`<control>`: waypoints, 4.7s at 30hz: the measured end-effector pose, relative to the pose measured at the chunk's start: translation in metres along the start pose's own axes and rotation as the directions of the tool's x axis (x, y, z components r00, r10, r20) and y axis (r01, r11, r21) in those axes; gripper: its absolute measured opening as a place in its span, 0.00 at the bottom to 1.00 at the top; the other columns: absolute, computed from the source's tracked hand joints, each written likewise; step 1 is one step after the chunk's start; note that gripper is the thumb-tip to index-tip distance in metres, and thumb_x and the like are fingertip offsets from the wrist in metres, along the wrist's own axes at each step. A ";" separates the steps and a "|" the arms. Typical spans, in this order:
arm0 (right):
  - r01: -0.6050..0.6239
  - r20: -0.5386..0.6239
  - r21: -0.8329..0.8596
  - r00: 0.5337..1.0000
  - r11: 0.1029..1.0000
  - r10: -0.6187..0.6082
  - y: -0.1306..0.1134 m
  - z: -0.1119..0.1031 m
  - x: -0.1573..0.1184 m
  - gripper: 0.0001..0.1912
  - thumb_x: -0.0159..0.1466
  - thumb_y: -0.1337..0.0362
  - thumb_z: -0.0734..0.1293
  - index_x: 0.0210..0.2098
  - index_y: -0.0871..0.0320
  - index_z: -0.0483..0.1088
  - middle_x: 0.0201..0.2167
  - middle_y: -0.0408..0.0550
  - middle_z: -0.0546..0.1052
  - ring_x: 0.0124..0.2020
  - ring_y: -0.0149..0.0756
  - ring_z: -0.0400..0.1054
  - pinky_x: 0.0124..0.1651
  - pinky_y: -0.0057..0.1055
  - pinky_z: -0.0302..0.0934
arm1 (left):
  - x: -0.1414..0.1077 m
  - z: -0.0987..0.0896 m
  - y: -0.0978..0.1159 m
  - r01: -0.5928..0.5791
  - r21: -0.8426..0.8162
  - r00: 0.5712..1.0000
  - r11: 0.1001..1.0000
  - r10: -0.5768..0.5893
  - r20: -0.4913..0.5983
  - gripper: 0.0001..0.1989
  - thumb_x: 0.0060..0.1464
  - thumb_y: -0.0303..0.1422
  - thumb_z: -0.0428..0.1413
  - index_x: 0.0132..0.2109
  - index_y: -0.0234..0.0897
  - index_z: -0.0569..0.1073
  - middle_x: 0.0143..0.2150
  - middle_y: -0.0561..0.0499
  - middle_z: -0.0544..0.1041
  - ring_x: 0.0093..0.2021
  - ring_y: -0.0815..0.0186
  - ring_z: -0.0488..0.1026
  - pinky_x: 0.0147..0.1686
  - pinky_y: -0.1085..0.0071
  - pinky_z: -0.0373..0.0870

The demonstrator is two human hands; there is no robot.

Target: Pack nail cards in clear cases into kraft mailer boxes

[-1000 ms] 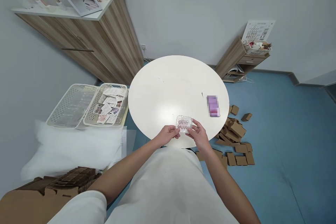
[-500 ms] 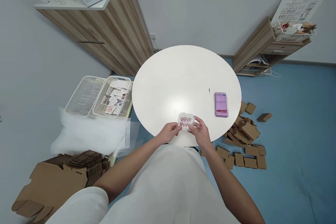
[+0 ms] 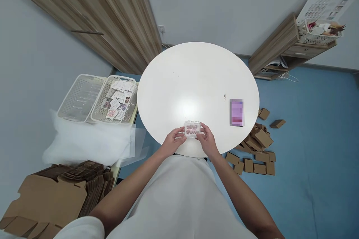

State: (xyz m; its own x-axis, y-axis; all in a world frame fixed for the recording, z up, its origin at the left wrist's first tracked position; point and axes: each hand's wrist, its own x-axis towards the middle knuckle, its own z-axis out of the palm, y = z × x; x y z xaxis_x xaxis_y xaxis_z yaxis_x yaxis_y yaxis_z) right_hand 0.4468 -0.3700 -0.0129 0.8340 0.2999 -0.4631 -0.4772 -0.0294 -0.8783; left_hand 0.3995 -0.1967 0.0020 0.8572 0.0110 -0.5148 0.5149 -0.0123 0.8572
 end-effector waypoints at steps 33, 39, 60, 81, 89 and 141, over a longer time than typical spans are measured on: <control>-0.098 0.005 -0.447 0.994 0.889 0.113 0.014 0.216 0.161 0.33 0.52 0.62 0.64 0.57 0.51 0.54 0.52 0.49 0.61 0.43 0.37 0.61 0.44 0.38 0.62 | 0.093 -0.213 -0.057 -0.020 0.201 0.958 0.979 0.076 -0.275 0.30 0.48 0.35 0.53 0.59 0.39 0.54 0.58 0.43 0.55 0.58 0.58 0.55 0.54 0.61 0.56; -0.036 0.021 -0.468 0.998 0.883 0.052 0.028 0.213 0.161 0.35 0.52 0.62 0.64 0.58 0.48 0.50 0.54 0.49 0.58 0.46 0.38 0.61 0.45 0.39 0.61 | 0.090 -0.210 -0.053 -0.055 0.268 0.964 0.962 0.121 -0.236 0.31 0.49 0.32 0.52 0.59 0.39 0.52 0.62 0.44 0.51 0.62 0.57 0.47 0.59 0.58 0.47; -0.087 0.076 -0.473 0.987 0.877 0.139 0.030 0.162 0.061 0.25 0.53 0.60 0.62 0.51 0.52 0.60 0.50 0.49 0.66 0.34 0.32 0.66 0.43 0.39 0.61 | 0.017 -0.169 -0.071 0.044 0.096 0.961 0.994 -0.016 -0.277 0.31 0.49 0.40 0.53 0.59 0.41 0.55 0.61 0.43 0.56 0.59 0.56 0.55 0.52 0.59 0.58; 0.130 0.422 -0.489 0.901 0.862 0.104 0.022 0.086 0.011 0.17 0.50 0.57 0.66 0.40 0.53 0.69 0.38 0.48 0.74 0.34 0.37 0.69 0.43 0.41 0.61 | -0.142 -0.105 -0.106 0.069 0.037 0.813 0.997 -0.035 -0.582 0.26 0.45 0.44 0.54 0.49 0.35 0.66 0.48 0.41 0.70 0.47 0.57 0.68 0.45 0.62 0.64; 0.287 0.577 -0.565 0.808 0.774 0.121 0.028 0.147 0.006 0.21 0.52 0.56 0.63 0.45 0.57 0.66 0.40 0.50 0.73 0.39 0.37 0.68 0.43 0.34 0.62 | -0.164 -0.138 -0.128 0.123 0.154 0.808 0.980 -0.009 -0.590 0.28 0.43 0.44 0.54 0.50 0.33 0.66 0.51 0.42 0.69 0.48 0.57 0.68 0.45 0.65 0.64; -0.121 0.730 -0.510 0.463 0.851 0.503 0.050 0.394 0.059 0.13 0.50 0.58 0.66 0.33 0.56 0.66 0.24 0.40 0.69 0.24 0.29 0.62 0.32 0.28 0.57 | -0.135 -0.287 -0.119 -0.083 -0.715 0.730 0.695 -0.445 -0.518 0.32 0.45 0.46 0.56 0.55 0.36 0.59 0.50 0.40 0.68 0.46 0.59 0.69 0.41 0.65 0.66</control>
State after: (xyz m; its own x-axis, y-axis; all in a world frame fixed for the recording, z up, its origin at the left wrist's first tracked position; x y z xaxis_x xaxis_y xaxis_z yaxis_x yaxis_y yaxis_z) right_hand 0.3632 0.0221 -0.0372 -0.0563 0.8198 -0.5698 -0.3659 -0.5480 -0.7522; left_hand 0.2217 0.0900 -0.0254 0.3951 0.5313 -0.7494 0.2841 0.7051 0.6497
